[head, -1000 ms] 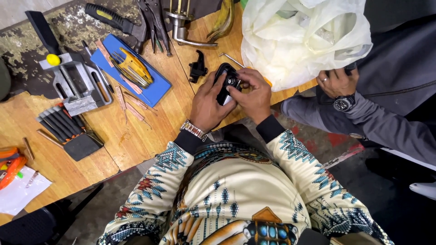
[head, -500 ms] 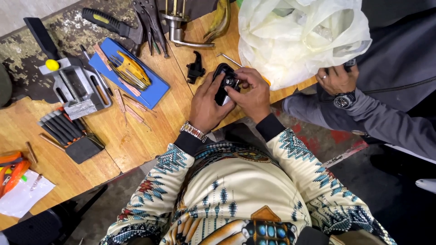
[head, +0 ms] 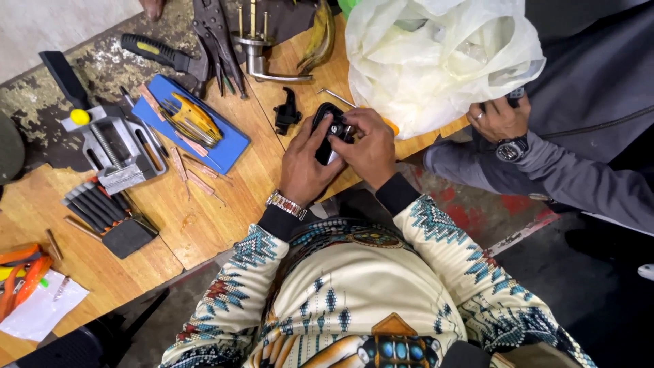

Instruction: Disassembling a lock mechanism by removing screws with a screwdriver and extracting internal components by hand.

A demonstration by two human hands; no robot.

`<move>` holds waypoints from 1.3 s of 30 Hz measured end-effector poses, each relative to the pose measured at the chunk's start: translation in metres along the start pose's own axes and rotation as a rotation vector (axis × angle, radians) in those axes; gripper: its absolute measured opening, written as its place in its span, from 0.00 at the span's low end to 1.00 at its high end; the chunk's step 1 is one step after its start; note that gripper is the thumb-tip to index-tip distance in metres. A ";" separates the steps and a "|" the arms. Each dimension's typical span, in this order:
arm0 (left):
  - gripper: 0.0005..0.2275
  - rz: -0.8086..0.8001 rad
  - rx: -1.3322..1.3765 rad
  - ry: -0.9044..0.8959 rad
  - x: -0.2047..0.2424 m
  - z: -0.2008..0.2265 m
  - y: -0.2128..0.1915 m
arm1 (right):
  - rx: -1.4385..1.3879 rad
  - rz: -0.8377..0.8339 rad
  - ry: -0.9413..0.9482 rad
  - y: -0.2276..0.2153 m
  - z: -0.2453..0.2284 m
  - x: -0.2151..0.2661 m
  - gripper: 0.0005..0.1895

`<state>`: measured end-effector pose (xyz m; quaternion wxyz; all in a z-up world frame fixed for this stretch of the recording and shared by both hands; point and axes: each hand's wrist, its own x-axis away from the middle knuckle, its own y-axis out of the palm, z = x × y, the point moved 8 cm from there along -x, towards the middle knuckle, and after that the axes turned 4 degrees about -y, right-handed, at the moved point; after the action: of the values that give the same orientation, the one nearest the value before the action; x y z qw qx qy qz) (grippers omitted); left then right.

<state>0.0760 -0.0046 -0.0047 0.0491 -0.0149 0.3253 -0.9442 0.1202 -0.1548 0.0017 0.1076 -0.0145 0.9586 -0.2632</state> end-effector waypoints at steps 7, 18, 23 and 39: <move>0.31 0.055 0.001 0.054 0.003 0.004 -0.005 | 0.017 0.043 -0.085 0.000 -0.007 0.005 0.21; 0.30 0.044 0.051 0.082 -0.002 0.007 -0.010 | 0.002 0.058 -0.027 0.002 -0.009 0.006 0.25; 0.30 0.051 0.013 0.111 -0.003 0.007 -0.009 | -0.047 0.081 0.033 0.004 -0.005 0.010 0.28; 0.32 -0.019 0.003 0.104 -0.009 0.017 -0.007 | -0.096 0.142 0.079 -0.001 0.004 0.014 0.28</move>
<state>0.0849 -0.0083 0.0128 0.0230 0.0313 0.3260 -0.9446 0.1069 -0.1592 -0.0038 0.0873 0.0585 0.9722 -0.2090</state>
